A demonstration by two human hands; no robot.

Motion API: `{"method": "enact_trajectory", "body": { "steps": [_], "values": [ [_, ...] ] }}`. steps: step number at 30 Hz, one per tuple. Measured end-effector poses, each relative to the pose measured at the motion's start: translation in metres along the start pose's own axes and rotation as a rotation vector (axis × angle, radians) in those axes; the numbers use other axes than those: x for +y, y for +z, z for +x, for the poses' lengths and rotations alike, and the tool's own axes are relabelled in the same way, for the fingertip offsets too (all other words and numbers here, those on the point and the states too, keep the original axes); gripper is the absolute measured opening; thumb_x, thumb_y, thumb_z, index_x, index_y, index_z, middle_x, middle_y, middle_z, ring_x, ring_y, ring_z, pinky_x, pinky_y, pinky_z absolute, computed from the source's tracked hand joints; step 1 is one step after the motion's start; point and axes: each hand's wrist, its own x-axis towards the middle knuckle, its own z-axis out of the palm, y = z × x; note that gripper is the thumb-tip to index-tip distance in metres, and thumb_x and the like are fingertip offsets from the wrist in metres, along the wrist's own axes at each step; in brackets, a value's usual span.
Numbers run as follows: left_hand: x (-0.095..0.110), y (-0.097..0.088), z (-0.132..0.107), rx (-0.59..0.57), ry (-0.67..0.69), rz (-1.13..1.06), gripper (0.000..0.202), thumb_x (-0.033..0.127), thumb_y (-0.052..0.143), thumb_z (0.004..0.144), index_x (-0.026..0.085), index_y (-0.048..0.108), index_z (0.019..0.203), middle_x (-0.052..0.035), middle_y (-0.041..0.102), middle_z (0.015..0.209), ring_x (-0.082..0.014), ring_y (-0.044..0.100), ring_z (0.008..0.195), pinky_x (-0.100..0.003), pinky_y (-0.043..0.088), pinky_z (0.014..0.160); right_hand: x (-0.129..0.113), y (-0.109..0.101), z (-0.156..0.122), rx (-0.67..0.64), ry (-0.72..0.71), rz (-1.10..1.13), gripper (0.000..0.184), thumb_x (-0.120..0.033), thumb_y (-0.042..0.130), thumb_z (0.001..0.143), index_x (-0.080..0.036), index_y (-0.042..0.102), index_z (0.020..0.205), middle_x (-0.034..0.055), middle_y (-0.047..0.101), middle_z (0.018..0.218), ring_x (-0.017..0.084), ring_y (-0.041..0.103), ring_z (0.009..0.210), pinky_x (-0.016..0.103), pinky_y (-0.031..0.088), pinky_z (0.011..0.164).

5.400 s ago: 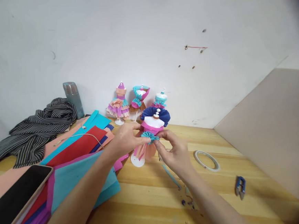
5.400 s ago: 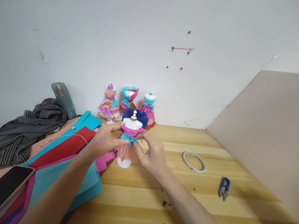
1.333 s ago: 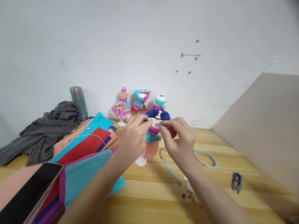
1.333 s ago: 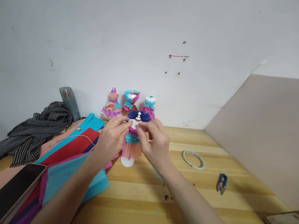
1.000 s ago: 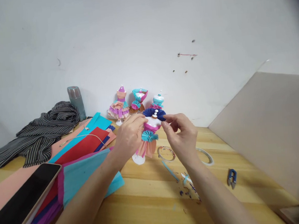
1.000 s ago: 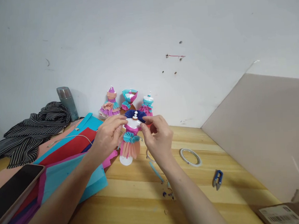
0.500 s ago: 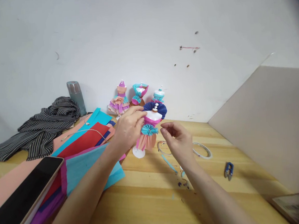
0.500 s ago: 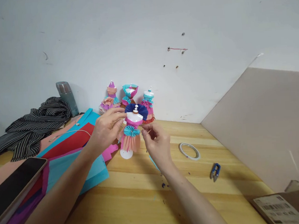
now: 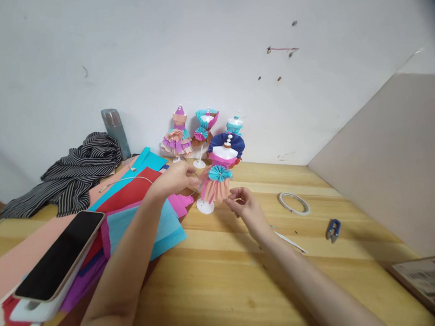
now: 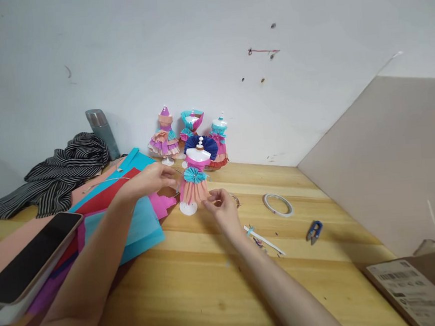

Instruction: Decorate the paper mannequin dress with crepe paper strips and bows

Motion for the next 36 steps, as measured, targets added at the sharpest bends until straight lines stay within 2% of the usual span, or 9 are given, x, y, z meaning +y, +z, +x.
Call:
{"method": "enact_trajectory", "body": {
  "steps": [6, 11, 14, 19, 24, 28, 32, 34, 36],
  "values": [
    [-0.021, 0.021, 0.012, 0.096, -0.173, -0.149, 0.030, 0.014, 0.057, 0.072, 0.012, 0.064, 0.102, -0.0035, 0.065, 0.067, -0.0135, 0.060, 0.055, -0.024, 0.046, 0.050, 0.001, 0.004, 0.007, 0.034, 0.100, 0.131, 0.044, -0.038, 0.069, 0.061, -0.021, 0.053, 0.098, 0.0054, 0.065, 0.088, 0.012, 0.057, 0.054, 0.023, 0.040, 0.043],
    [-0.014, 0.033, 0.003, 0.367, -0.097, -0.122, 0.033, 0.010, 0.052, 0.074, 0.011, 0.064, 0.105, -0.0128, 0.068, 0.106, -0.0214, 0.065, 0.099, -0.033, 0.052, 0.084, -0.016, -0.002, 0.026, 0.109, -0.067, 0.126, 0.047, -0.039, 0.064, 0.064, -0.021, 0.057, 0.107, 0.0088, 0.062, 0.116, 0.010, 0.055, 0.061, 0.023, 0.039, 0.047],
    [-0.001, 0.036, -0.008, 0.444, 0.010, -0.088, 0.035, 0.015, 0.057, 0.074, 0.013, 0.065, 0.107, -0.0119, 0.066, 0.117, -0.0240, 0.060, 0.110, -0.037, 0.047, 0.096, -0.028, -0.003, 0.036, 0.064, -0.169, 0.088, 0.046, -0.036, 0.066, 0.061, -0.019, 0.062, 0.104, 0.0065, 0.068, 0.101, 0.011, 0.052, 0.059, 0.024, 0.039, 0.049],
    [0.016, 0.040, -0.019, 0.396, 0.163, 0.049, 0.059, 0.032, 0.070, 0.068, 0.014, 0.057, 0.124, -0.0145, 0.059, 0.129, -0.0298, 0.058, 0.114, -0.043, 0.047, 0.095, -0.036, -0.001, 0.036, 0.057, -0.293, 0.004, 0.023, -0.032, 0.067, 0.061, -0.017, 0.066, 0.079, -0.0001, 0.062, 0.064, 0.012, 0.049, 0.056, 0.028, 0.040, 0.057],
    [0.024, 0.042, -0.007, 0.408, 0.144, 0.032, 0.055, 0.035, 0.074, 0.066, 0.013, 0.060, 0.114, -0.0150, 0.062, 0.121, -0.0299, 0.058, 0.112, -0.041, 0.045, 0.095, -0.034, -0.001, 0.022, 0.091, -0.350, -0.045, 0.017, -0.031, 0.065, 0.064, -0.017, 0.066, 0.073, 0.0001, 0.059, 0.061, 0.014, 0.049, 0.056, 0.028, 0.040, 0.058],
    [0.026, 0.047, -0.004, 0.603, 0.168, 0.046, 0.038, 0.036, 0.073, 0.069, 0.016, 0.061, 0.099, -0.0101, 0.066, 0.104, -0.0254, 0.062, 0.099, -0.039, 0.047, 0.087, -0.036, 0.000, 0.014, 0.113, -0.354, -0.039, 0.024, -0.033, 0.064, 0.067, -0.017, 0.067, 0.084, 0.0000, 0.060, 0.062, 0.014, 0.051, 0.055, 0.028, 0.041, 0.056],
    [0.032, 0.051, -0.019, 0.860, 0.459, 0.367, 0.022, 0.027, 0.072, 0.074, 0.019, 0.060, 0.091, -0.0085, 0.061, 0.110, -0.0242, 0.055, 0.106, -0.038, 0.044, 0.089, -0.041, -0.001, 0.009, 0.091, -0.354, -0.022, 0.019, -0.034, 0.063, 0.069, -0.017, 0.067, 0.075, 0.0002, 0.060, 0.058, 0.014, 0.051, 0.051, 0.027, 0.041, 0.053],
    [0.039, 0.052, -0.026, 0.834, 0.683, 0.644, 0.011, 0.023, 0.064, 0.082, 0.020, 0.061, 0.092, -0.0087, 0.061, 0.111, -0.0240, 0.054, 0.105, -0.038, 0.042, 0.088, -0.044, -0.002, 0.008, 0.080, -0.357, -0.013, 0.017, -0.033, 0.062, 0.069, -0.017, 0.066, 0.073, 0.0007, 0.061, 0.059, 0.014, 0.053, 0.053, 0.028, 0.042, 0.054],
    [0.049, 0.053, -0.029, 0.711, 0.834, 0.941, 0.012, 0.019, 0.052, 0.089, 0.019, 0.062, 0.095, -0.0082, 0.063, 0.098, -0.0231, 0.055, 0.094, -0.037, 0.041, 0.081, -0.045, -0.002, 0.007, 0.067, -0.364, -0.005, 0.015, -0.032, 0.062, 0.070, -0.018, 0.066, 0.073, 0.0013, 0.063, 0.063, 0.014, 0.055, 0.056, 0.028, 0.043, 0.057]
  ]
}}
